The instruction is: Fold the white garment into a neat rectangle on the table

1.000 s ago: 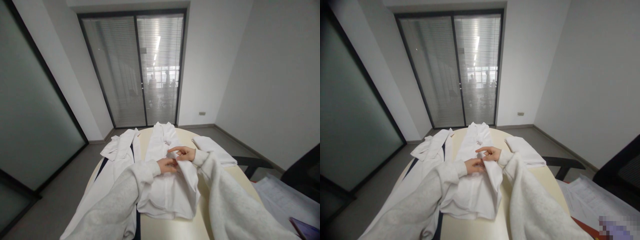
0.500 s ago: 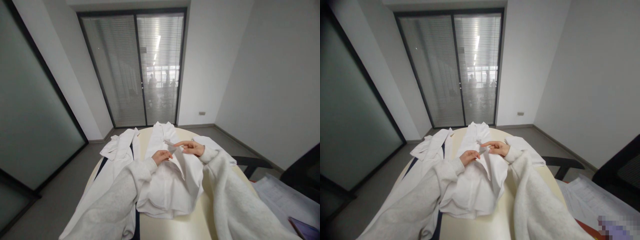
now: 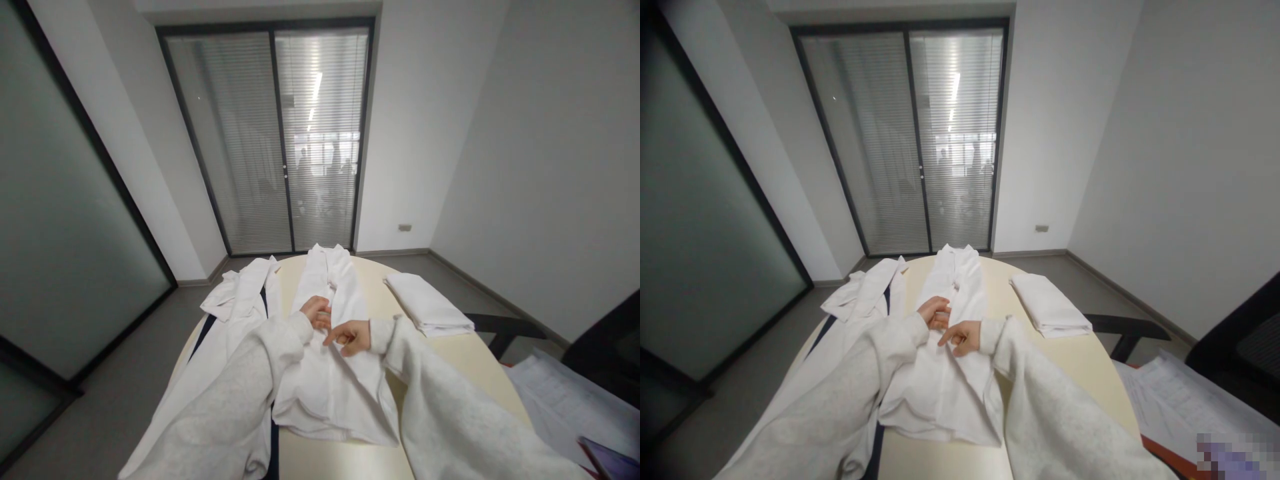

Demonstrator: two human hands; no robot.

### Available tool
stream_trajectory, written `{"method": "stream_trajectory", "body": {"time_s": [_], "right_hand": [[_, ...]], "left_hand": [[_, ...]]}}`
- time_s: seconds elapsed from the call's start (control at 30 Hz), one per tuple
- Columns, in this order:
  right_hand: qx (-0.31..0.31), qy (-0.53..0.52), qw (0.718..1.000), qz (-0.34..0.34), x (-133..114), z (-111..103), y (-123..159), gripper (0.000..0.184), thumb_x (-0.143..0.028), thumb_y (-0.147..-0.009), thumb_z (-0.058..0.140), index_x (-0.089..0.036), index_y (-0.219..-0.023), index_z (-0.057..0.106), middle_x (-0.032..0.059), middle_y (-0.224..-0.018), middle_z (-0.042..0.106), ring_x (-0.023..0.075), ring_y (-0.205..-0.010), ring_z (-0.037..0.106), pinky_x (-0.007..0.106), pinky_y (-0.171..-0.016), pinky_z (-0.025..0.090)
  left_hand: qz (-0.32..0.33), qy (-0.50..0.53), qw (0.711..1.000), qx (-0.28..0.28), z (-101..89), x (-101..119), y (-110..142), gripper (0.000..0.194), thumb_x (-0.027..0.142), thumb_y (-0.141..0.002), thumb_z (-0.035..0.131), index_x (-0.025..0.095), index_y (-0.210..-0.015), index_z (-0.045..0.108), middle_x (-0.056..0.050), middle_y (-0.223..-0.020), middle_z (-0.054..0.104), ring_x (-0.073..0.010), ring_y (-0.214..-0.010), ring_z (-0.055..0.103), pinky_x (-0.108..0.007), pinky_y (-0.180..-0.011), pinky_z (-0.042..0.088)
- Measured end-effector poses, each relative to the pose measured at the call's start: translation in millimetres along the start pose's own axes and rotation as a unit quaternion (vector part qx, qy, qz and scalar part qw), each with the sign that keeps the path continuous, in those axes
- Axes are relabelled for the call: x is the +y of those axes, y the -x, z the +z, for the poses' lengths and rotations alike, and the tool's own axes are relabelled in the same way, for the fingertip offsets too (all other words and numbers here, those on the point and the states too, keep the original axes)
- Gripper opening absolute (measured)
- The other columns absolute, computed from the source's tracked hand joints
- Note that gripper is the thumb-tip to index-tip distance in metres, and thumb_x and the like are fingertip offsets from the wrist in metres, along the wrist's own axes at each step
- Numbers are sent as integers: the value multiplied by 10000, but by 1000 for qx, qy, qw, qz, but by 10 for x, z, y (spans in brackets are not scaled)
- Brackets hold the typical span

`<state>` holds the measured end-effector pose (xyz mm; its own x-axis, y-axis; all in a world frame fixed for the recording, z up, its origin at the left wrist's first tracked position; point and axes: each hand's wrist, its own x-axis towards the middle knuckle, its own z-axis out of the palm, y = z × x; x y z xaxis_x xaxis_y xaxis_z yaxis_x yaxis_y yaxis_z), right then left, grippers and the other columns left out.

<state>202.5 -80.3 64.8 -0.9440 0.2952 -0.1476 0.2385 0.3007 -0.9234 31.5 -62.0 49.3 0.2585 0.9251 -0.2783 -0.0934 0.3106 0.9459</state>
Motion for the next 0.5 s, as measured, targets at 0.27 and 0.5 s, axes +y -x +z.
{"method": "stream_trajectory", "body": {"time_s": [0.27,0.5], "right_hand": [[-8,-127,990,65,-102,98,15,766,-535,-669,612,-157,-1278,342,55,-829,621,123,-581,583,215,-472,434],[449,320,833,44,342,-232,-56,504,-456,-801,425,-124,-1173,500,180,-1236,475,281,-1178,404,474,-956,346]], "left_hand": [[168,-355,920,-4,31,-136,39,515,203,-714,573,248,-1217,466,71,-559,520,-57,-393,470,-156,-407,365],[105,-389,914,-48,26,-156,-31,335,196,-774,480,151,-1093,576,80,-367,463,-57,-296,356,-162,-370,288]]}}
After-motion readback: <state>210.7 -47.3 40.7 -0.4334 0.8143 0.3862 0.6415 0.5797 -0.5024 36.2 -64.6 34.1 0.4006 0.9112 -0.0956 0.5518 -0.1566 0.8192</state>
